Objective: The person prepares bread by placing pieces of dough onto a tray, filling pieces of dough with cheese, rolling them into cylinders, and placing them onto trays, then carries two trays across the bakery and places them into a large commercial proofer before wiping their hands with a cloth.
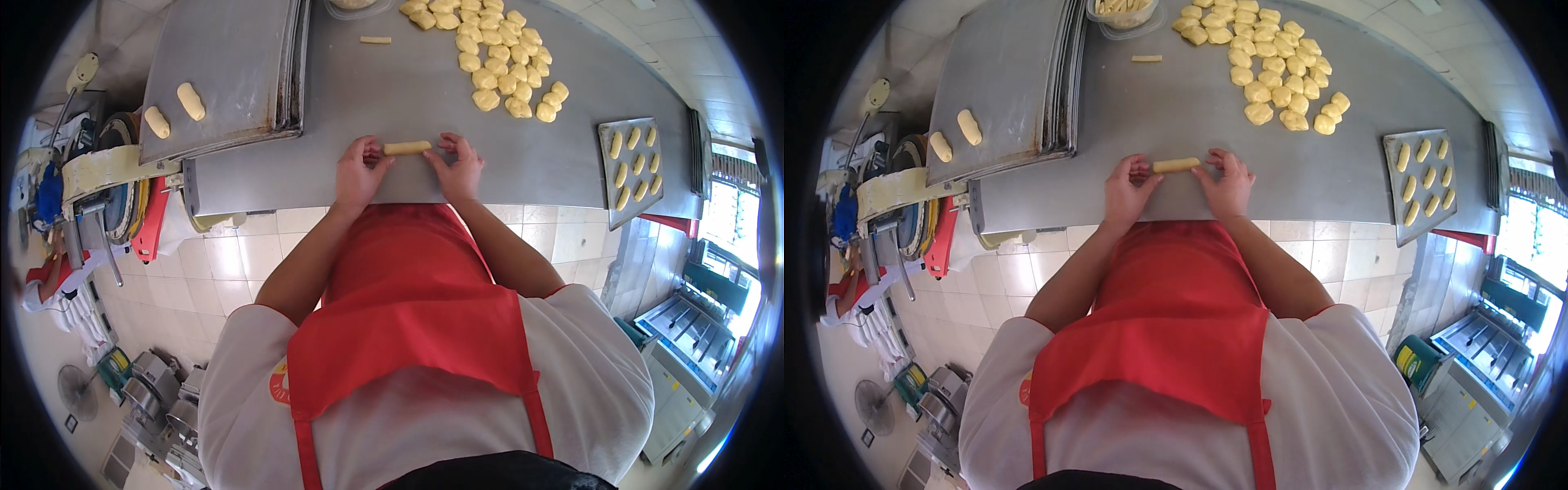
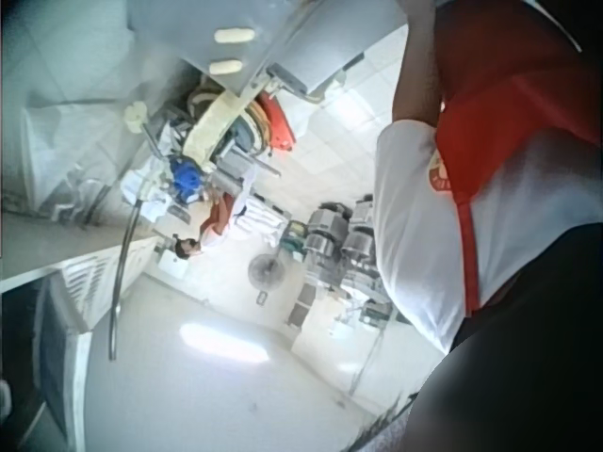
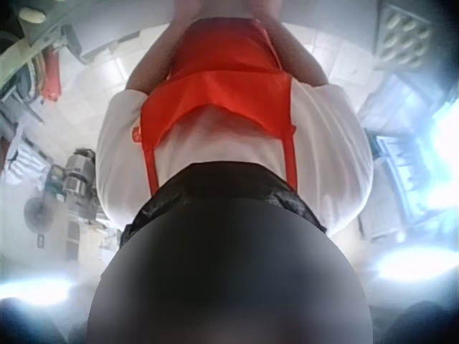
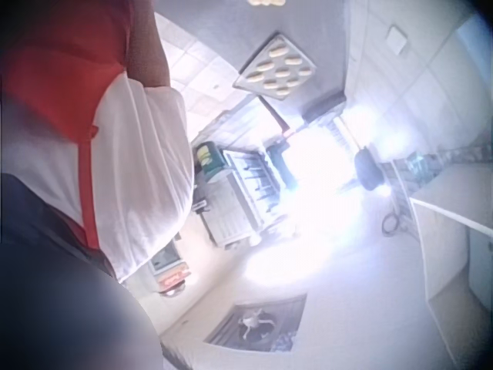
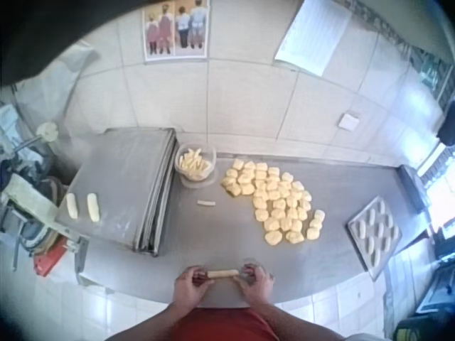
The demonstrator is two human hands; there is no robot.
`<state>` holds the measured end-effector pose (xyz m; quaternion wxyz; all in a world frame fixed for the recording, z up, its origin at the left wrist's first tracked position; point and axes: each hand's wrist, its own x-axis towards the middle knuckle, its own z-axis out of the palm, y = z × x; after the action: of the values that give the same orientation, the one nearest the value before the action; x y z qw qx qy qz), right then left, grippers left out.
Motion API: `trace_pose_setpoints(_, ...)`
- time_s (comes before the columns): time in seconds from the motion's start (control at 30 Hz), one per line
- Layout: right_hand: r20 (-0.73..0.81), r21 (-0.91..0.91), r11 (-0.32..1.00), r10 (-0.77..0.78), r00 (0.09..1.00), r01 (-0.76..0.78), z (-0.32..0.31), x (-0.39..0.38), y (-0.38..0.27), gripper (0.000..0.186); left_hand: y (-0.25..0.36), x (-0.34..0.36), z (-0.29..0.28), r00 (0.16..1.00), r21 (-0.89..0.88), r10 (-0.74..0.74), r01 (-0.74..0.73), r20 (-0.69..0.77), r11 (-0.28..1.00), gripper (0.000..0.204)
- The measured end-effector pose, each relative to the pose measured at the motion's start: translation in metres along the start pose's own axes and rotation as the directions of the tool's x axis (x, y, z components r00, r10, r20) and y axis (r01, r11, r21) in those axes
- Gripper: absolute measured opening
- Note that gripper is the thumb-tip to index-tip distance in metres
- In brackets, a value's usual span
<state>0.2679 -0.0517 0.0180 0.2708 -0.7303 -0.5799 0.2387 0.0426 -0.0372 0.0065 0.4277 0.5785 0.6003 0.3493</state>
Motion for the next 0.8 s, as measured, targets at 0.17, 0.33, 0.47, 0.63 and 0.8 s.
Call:
trace_pose_setpoints(0.17,-0.058,0.152,0.986,-0.056,0.997,0.064,0.029,0.006,0.002,0.031,0.000,0.000,0.027,0.992,-0.044,-0.013,0.007,-0.124,0.999,0.050)
trace_pose_setpoints(0.33,0.009,0.010,0.932,-0.363,0.932,0.363,-0.001,0.009,0.009,0.034,0.020,-0.005,0.015,0.989,0.148,0.067,-0.047,-0.135,0.988,0.057)
trace_pose_setpoints(0.47,0.233,0.163,0.732,-0.680,0.695,0.661,0.009,0.032,-0.006,0.044,0.005,0.009,0.007,0.980,0.274,0.198,-0.195,0.017,0.942,0.063)
trace_pose_setpoints(0.63,0.190,0.401,0.726,-0.663,0.724,0.559,-0.033,0.038,-0.094,0.051,0.102,0.030,-0.095,0.963,0.171,0.182,-0.217,0.200,0.961,0.069)
trace_pose_setpoints(0.8,-0.433,0.350,0.272,-0.802,0.412,0.897,-0.071,0.034,-0.307,0.055,0.235,-0.023,-0.278,0.544,0.054,0.747,-0.794,-0.382,0.605,0.079)
